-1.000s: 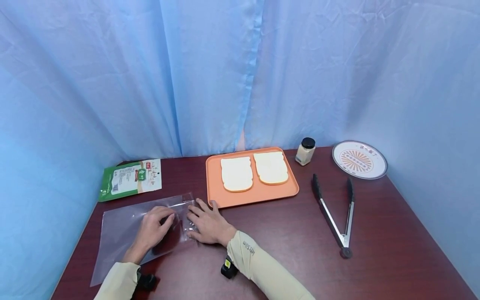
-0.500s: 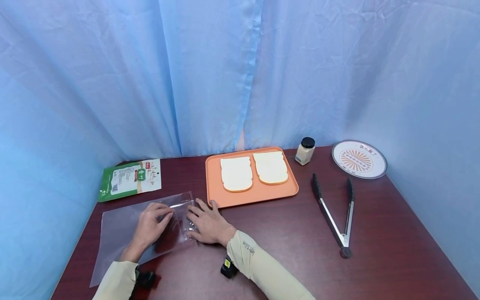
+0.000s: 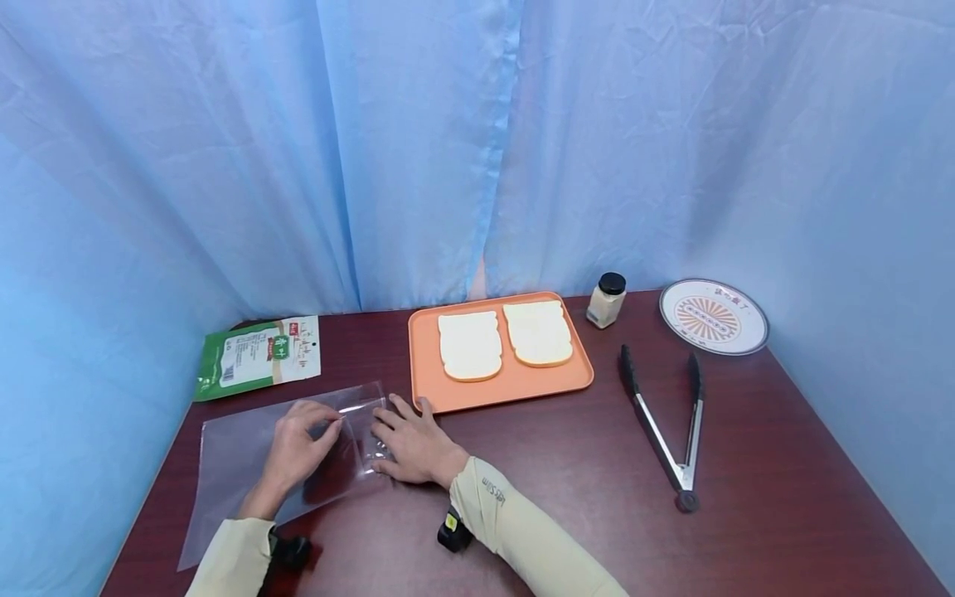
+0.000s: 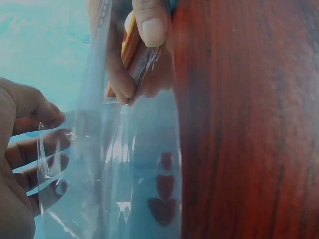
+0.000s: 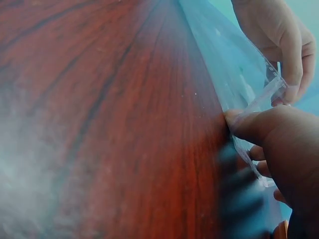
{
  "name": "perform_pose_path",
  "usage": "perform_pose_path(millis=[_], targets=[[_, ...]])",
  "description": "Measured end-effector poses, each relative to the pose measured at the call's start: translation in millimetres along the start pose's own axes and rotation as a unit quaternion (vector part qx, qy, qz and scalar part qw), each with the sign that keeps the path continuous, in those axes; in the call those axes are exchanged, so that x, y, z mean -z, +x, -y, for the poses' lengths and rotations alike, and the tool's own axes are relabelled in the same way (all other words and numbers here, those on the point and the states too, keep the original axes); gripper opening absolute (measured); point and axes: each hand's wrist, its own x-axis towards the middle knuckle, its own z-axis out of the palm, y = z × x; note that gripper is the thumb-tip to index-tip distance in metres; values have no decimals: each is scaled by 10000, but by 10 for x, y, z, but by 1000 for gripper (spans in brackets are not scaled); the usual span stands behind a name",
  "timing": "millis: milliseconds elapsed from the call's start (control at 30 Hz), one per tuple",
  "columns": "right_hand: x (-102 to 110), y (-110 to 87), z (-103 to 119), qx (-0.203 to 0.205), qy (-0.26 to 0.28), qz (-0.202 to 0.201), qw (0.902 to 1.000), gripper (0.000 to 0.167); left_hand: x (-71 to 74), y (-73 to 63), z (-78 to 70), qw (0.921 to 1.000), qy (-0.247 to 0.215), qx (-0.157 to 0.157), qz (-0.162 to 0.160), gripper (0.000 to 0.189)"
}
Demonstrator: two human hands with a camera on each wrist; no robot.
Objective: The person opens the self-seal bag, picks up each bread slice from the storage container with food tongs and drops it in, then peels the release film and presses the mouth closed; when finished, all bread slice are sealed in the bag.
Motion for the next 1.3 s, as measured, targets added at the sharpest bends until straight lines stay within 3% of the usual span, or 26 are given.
perform_pose_path(millis=[333,833,1067,1300], targets=[[21,8,-12,-1,-54,-7,10000,61,-21,16,4,9997,200,-90,109,9],[39,5,-20,9,108,-14,9999,62,-39,-4,-19,9993,103,270,243,4],[102,-96,-93,-72,693,-399,9968,54,-56,-25,-4,9997,52,173,178,6],[136,-384,-284,-394,1100,-1082,9872,51,-82,-33,-6,9999,12,65,149,5]])
